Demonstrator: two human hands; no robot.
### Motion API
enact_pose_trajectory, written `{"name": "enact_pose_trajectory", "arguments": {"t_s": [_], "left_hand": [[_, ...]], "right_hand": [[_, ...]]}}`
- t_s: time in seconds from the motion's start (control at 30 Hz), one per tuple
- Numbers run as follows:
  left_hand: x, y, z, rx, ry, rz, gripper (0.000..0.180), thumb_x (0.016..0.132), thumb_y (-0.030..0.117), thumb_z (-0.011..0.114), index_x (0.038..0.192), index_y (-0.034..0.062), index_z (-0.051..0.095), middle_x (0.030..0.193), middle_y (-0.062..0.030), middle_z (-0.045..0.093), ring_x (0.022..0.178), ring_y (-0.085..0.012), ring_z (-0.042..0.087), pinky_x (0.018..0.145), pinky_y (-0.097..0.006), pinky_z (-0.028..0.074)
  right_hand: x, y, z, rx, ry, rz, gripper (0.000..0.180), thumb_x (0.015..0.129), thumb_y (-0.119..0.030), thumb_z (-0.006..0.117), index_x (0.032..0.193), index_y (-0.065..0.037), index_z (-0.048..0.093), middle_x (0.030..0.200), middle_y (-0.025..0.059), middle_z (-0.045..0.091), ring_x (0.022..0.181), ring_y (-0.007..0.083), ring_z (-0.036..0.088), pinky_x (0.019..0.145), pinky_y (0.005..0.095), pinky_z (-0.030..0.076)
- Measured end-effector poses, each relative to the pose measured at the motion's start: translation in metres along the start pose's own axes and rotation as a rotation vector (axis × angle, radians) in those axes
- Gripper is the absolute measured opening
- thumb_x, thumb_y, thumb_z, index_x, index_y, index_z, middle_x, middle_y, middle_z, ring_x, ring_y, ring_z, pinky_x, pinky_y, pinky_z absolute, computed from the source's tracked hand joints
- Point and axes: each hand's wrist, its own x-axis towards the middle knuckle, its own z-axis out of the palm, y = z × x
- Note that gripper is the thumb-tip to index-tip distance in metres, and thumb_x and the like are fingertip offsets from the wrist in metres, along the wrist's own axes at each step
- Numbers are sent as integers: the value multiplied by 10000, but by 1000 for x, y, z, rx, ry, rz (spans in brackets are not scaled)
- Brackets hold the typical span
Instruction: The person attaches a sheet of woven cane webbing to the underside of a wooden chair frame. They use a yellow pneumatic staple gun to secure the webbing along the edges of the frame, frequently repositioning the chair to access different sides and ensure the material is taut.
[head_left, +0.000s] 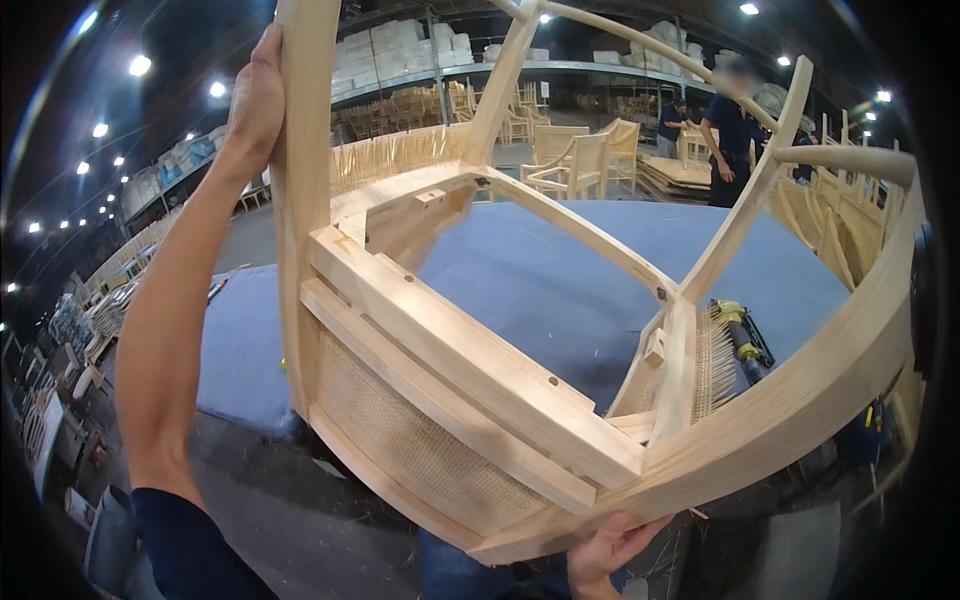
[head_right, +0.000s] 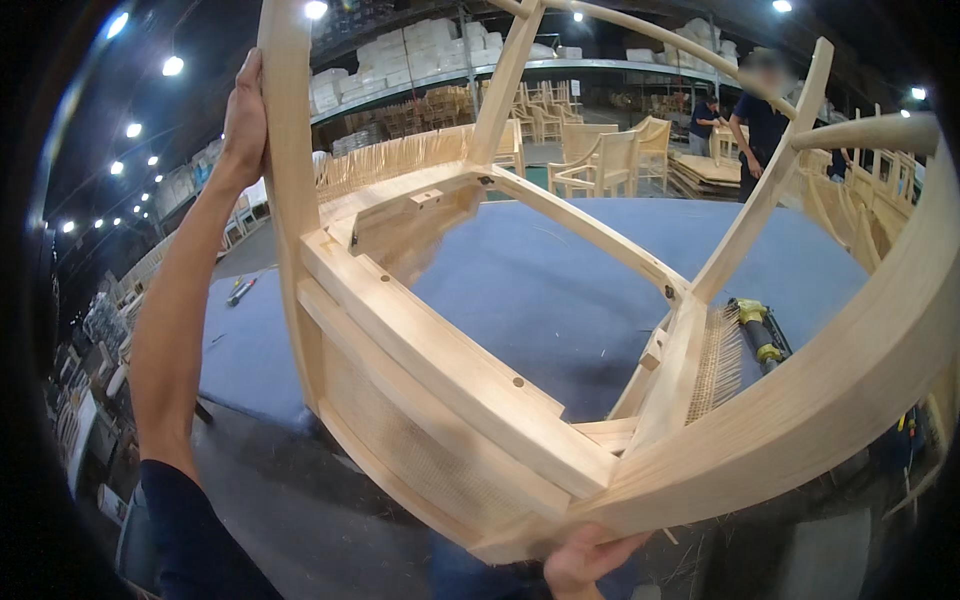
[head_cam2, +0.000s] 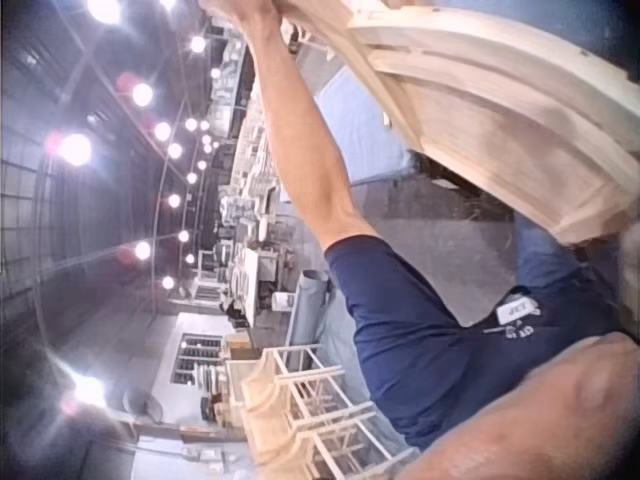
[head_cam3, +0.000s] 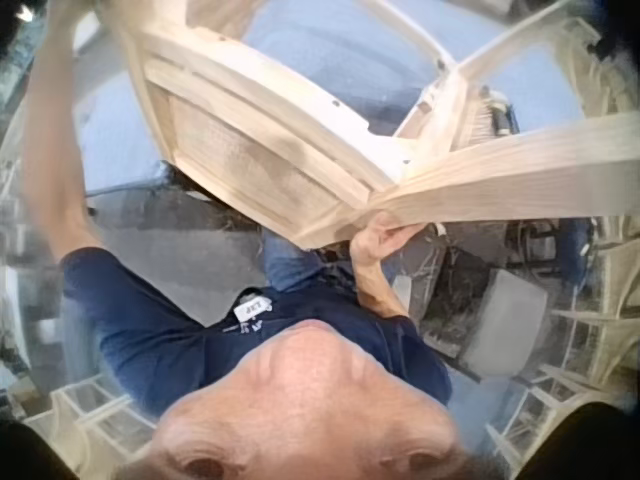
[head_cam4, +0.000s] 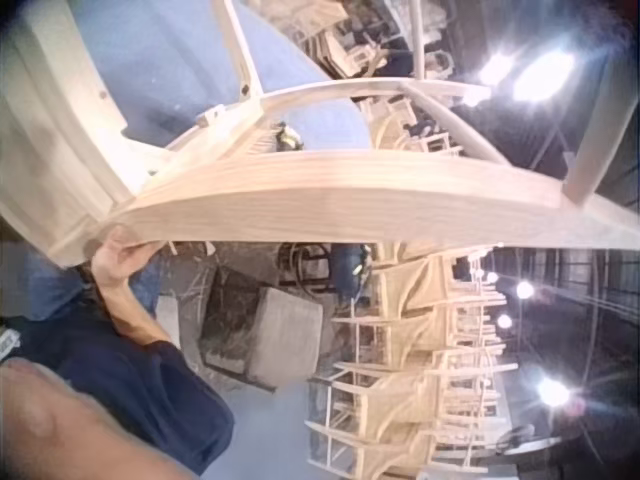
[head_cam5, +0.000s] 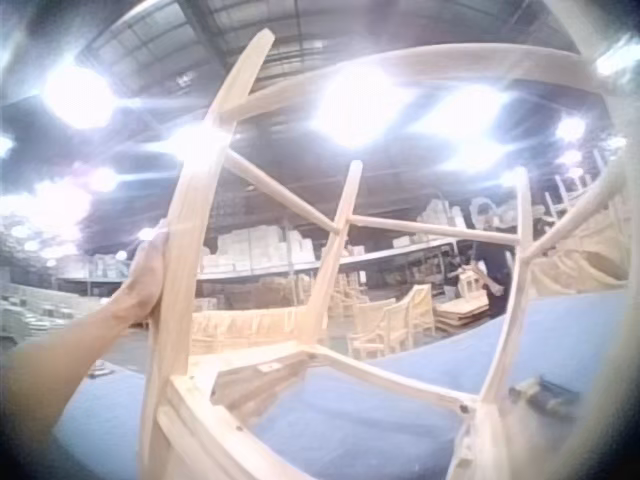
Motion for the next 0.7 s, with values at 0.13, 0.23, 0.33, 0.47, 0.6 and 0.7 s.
{"name": "enact_pose_trajectory", "arguments": {"t_s": [0.13, 0.23, 0.33, 0.47, 0.6, 0.7], "left_hand": [[-6, 50, -13, 56, 82, 190, 751, 988, 675, 313, 1190, 35, 651, 961, -111, 701, 892, -200, 644, 817, -348, 511], [-12, 99, -23, 120, 103, 287, 721, 991, 660, 327, 1199, 51, 653, 999, -114, 694, 920, -215, 640, 823, -364, 515], [-33, 173, -46, 280, 86, 362, 692, 995, 645, 341, 1208, 67, 655, 1036, -117, 687, 948, -229, 636, 829, -380, 519], [-63, 226, -12, 395, -10, 425, 653, 999, 626, 359, 1220, 88, 658, 1086, -121, 678, 985, -248, 631, 837, -401, 525], [-97, 277, 39, 523, -168, 460, 615, 1004, 606, 378, 1231, 109, 660, 1136, -125, 669, 1022, -267, 626, 845, -422, 530], [-94, 268, 96, 450, -252, 505, 588, 1007, 592, 391, 1240, 125, 662, 1174, -128, 662, 1049, -282, 622, 851, -437, 535]], "right_hand": [[-2, 15, 7, 156, 28, -40, 745, 1038, -290, 482, 1561, -2, 36, 1561, 182, 241, 1388, 251, 331, 1159, 384, 252], [-2, 22, 28, 337, 76, 13, 692, 1048, -237, 452, 1557, 10, 54, 1542, 182, 278, 1370, 246, 353, 1148, 371, 265], [-5, 9, 68, 499, 41, 72, 634, 1056, -176, 418, 1553, 13, 74, 1511, 173, 334, 1351, 241, 374, 1140, 366, 275], [5, 49, 127, 596, 20, 203, 635, 1071, -233, 383, 1562, 7, 60, 1525, 183, 317, 1380, 249, 349, 1163, 374, 251], [28, 61, 211, 526, 91, 524, 671, 1063, -240, 401, 1539, 86, 58, 1578, 252, 213, 1447, 315, 267, 1189, 397, 208], [108, 123, 221, 519, -67, 411, 741, 1052, -298, 455, 1540, 87, 52, 1580, 271, 207, 1466, 343, 244, 1194, 392, 208]]}}
